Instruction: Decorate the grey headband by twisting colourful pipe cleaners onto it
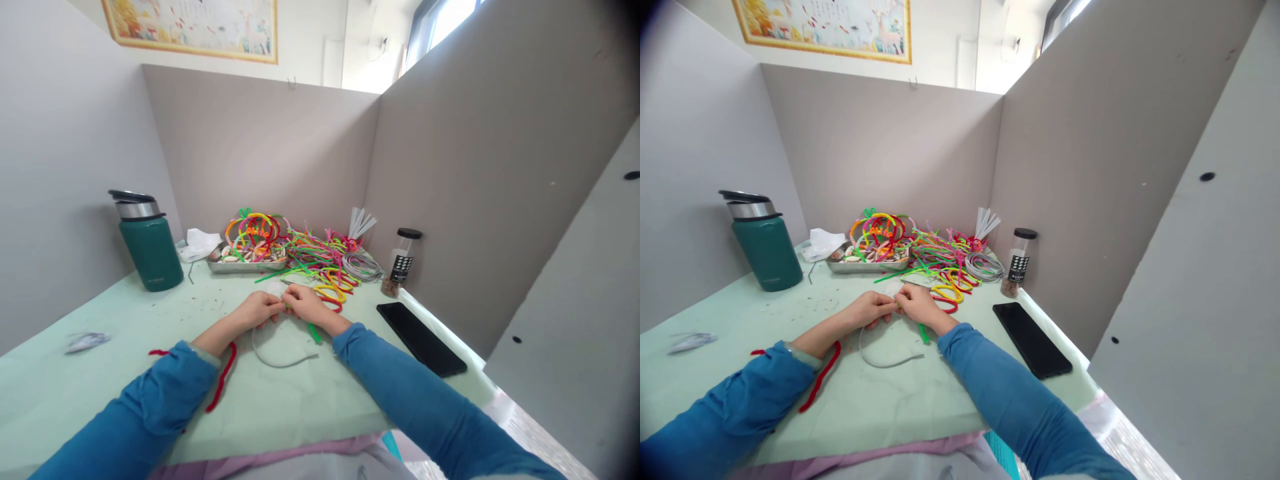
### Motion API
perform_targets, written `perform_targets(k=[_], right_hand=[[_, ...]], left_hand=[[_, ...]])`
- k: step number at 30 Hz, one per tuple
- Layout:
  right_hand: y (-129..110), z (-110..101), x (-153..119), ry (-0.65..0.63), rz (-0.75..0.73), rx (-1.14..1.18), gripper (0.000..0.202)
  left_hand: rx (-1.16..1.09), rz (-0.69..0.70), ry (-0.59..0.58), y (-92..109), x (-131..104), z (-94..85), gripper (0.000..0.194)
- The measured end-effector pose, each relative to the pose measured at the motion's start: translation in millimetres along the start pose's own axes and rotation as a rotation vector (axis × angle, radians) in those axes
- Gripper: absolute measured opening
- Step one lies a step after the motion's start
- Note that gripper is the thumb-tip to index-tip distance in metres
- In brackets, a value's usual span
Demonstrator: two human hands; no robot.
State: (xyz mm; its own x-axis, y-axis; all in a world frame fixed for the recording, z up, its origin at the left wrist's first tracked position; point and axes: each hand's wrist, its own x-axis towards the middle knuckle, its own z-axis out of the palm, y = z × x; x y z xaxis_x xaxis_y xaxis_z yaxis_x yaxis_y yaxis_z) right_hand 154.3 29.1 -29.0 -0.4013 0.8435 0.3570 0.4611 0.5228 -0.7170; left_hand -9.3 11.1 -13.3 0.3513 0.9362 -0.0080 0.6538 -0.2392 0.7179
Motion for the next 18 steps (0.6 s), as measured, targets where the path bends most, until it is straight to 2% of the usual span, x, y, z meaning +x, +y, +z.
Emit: perform_targets(k=[18], right_hand=[[-5.3,-1.5,-1.1,-0.003,0.011,-0.010,0.016]], left_hand=[[0.021,0.029,-0.009,4.0,-0.9,0.7,0.031]])
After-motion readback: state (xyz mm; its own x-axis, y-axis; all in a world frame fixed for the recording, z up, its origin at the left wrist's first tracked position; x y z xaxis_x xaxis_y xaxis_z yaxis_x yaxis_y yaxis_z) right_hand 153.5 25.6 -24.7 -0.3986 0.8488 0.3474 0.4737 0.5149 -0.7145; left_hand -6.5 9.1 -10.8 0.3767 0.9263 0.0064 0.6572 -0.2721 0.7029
